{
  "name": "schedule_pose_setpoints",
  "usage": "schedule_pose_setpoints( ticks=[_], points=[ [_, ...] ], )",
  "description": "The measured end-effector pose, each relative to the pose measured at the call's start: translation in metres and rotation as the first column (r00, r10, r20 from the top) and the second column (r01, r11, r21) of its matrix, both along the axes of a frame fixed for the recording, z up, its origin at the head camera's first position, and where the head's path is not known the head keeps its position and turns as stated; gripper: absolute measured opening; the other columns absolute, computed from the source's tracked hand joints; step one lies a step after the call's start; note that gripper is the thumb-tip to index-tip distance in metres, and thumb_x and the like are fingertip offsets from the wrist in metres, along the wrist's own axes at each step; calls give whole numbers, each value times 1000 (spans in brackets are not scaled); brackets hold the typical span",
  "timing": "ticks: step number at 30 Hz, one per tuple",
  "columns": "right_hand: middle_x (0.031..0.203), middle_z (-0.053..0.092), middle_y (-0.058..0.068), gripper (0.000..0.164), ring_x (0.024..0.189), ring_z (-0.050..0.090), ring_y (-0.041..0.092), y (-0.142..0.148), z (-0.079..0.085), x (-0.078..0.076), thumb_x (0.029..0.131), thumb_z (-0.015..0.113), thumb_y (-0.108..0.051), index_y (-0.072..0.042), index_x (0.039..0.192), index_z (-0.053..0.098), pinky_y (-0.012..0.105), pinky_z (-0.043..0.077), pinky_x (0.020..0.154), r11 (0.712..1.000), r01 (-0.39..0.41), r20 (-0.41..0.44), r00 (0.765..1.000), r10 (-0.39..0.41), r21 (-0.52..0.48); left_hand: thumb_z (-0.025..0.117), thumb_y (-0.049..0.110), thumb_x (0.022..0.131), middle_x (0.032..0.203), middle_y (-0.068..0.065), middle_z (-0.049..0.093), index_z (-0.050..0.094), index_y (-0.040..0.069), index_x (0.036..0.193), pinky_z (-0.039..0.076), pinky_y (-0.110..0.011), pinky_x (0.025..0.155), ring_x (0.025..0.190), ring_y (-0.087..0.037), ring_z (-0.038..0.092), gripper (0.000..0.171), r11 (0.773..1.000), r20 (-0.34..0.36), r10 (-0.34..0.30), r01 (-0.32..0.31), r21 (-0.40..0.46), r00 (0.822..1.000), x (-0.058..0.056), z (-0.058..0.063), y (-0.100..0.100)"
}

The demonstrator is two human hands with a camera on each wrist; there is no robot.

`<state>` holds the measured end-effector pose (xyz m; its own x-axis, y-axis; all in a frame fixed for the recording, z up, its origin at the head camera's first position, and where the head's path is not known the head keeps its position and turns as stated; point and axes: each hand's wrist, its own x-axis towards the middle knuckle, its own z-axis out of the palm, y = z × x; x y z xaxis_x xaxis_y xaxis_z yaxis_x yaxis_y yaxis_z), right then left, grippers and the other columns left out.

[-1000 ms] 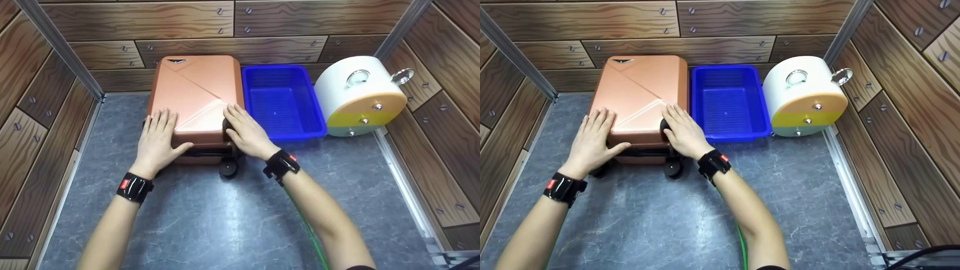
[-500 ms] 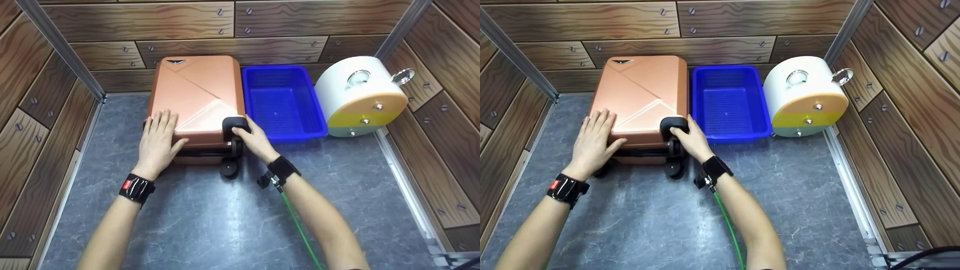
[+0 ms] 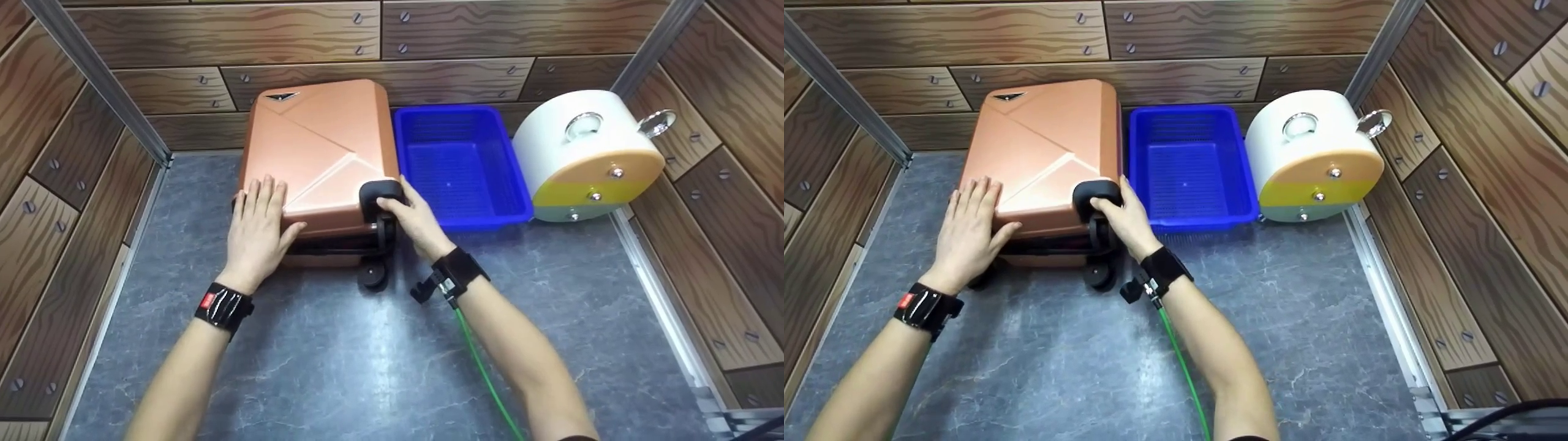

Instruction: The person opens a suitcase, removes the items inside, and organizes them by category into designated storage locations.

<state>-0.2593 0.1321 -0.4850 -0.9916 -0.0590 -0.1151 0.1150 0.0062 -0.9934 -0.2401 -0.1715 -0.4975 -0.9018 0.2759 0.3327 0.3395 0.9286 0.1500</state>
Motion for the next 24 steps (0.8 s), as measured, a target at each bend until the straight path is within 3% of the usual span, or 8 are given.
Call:
schedule_pose_setpoints(
  ticks=[5,9,12,15,18,20,24],
  points=[
    [167,25,10,87,151,26,19,2,15,1,93,72,-25,-3,161,25,32,21,122,1000,-10,10,1000,10,9,56,53,101,164,-25,23,28,6,161,5,-51,125,153,-43,14,81,998,-63,-27,30,48,998,2,-4,3],
    [162,37,11,74,143,38,15,3,32,4,98,67,-28,-2,158,32,32,26,121,1000,-18,-23,1000,18,-3,67,61,91,164,-25,22,20,2,162,5,-50,125,154,-42,12,103,996,-154,-59,69,64,986,6,-11,7],
    [156,45,12,64,118,55,19,1,49,8,102,62,-25,-3,157,36,37,39,112,997,-37,-57,998,33,-69,78,64,79,166,-23,18,13,1,162,3,-53,125,154,-40,9,123,996,-247,-51,67,56,968,9,-17,12],
    [158,42,11,59,114,57,17,-3,67,11,104,58,-21,-6,157,37,37,46,106,993,-62,-91,994,54,-98,88,56,71,166,-22,14,12,0,161,4,-57,124,154,-41,8,131,998,-347,-9,31,60,938,10,-20,16],
    [163,34,11,56,133,50,19,-5,82,14,106,55,-17,-7,158,38,39,44,110,992,-79,-132,989,65,-101,94,43,68,167,-22,13,12,1,160,5,-60,123,154,-43,8,130,997,-408,40,-11,72,912,8,-19,19],
    [165,31,11,55,143,41,22,-6,88,16,105,54,-13,-7,158,38,41,42,112,990,-86,-165,984,68,-107,96,35,67,167,-22,12,10,2,160,5,-59,123,154,-43,8,130,996,-417,64,-34,78,907,7,-17,19],
    [165,30,11,57,147,35,31,-9,89,17,103,52,-4,-6,158,37,43,42,112,985,-113,-237,968,79,-133,99,24,62,166,-22,17,15,1,160,7,-55,124,154,-42,12,131,991,-416,94,-43,130,904,7,-12,14]
  ],
)
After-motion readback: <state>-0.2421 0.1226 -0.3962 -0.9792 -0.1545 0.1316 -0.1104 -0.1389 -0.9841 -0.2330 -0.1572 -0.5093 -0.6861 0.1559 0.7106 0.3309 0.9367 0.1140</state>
